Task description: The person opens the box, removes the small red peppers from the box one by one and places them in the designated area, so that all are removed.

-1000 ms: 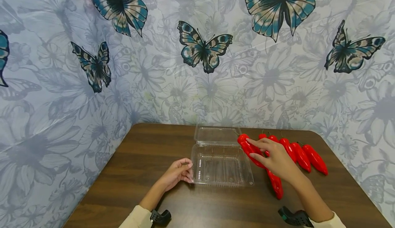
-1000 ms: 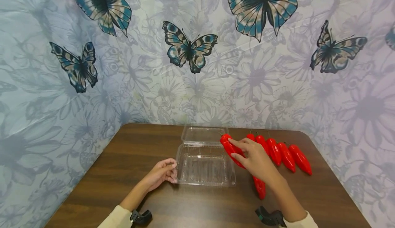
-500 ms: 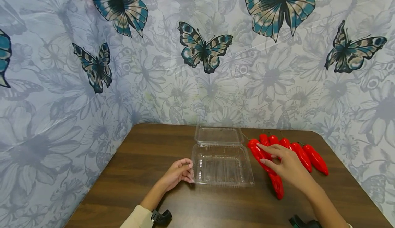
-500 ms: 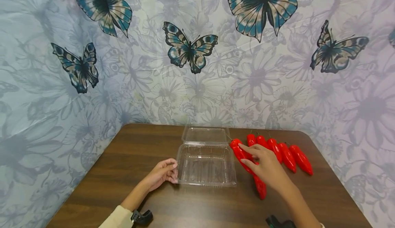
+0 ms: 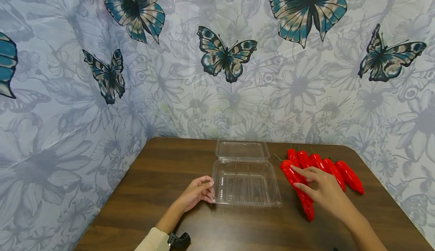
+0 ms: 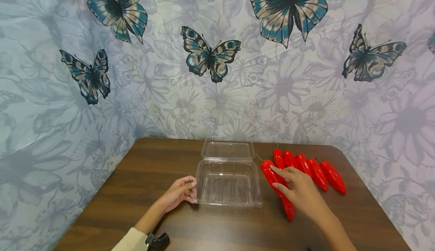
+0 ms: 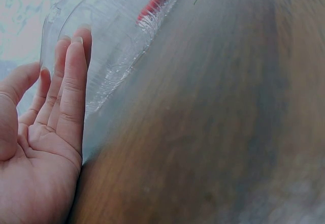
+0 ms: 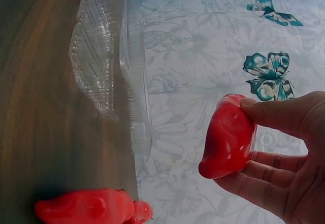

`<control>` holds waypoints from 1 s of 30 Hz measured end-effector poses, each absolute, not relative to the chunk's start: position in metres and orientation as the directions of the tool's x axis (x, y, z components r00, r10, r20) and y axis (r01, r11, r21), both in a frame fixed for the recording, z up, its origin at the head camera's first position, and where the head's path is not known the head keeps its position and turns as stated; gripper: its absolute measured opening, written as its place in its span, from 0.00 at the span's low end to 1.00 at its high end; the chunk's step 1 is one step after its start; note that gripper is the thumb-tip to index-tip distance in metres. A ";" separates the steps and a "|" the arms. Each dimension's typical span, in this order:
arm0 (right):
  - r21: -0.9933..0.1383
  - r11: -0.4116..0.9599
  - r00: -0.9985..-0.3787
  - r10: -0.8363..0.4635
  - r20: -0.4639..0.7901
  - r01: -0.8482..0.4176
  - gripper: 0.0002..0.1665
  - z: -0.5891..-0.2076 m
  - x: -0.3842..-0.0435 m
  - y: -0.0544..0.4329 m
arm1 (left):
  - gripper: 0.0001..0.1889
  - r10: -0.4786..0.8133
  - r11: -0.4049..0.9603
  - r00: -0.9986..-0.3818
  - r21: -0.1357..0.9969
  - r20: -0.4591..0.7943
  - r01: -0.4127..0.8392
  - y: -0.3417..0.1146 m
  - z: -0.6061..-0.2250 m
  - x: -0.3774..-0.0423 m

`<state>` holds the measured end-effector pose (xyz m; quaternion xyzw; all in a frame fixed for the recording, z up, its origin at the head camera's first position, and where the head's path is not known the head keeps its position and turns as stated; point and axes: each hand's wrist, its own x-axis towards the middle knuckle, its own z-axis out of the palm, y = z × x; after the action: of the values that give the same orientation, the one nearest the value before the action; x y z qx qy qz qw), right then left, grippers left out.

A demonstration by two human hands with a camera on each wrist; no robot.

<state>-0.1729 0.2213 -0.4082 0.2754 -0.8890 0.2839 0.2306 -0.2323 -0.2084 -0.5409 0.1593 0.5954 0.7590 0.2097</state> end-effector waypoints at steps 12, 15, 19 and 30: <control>-0.353 0.736 -0.758 -0.321 0.568 -0.577 0.40 -0.416 -0.163 0.237 | 0.07 0.511 -0.203 -0.860 0.971 -0.006 -0.128 -0.208 -0.541 -0.232; -0.358 0.736 -0.759 -0.314 0.570 -0.574 0.39 -0.419 -0.160 0.241 | 0.08 0.512 -0.200 -0.859 0.972 -0.006 -0.126 -0.208 -0.542 -0.232; -0.359 0.752 -0.773 -0.301 0.559 -0.552 0.39 -0.424 -0.156 0.246 | 0.10 0.520 -0.209 -0.854 0.972 0.013 -0.112 -0.209 -0.544 -0.233; -0.383 0.761 -0.779 -0.246 0.577 -0.524 0.39 -0.433 -0.144 0.260 | 0.10 0.526 -0.225 -0.850 0.969 0.029 -0.106 -0.209 -0.546 -0.234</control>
<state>-0.1440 0.2603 -0.4328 0.2133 -0.9028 0.2725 0.2554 -0.2336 -0.2092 -0.5457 0.1788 0.5870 0.7618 0.2076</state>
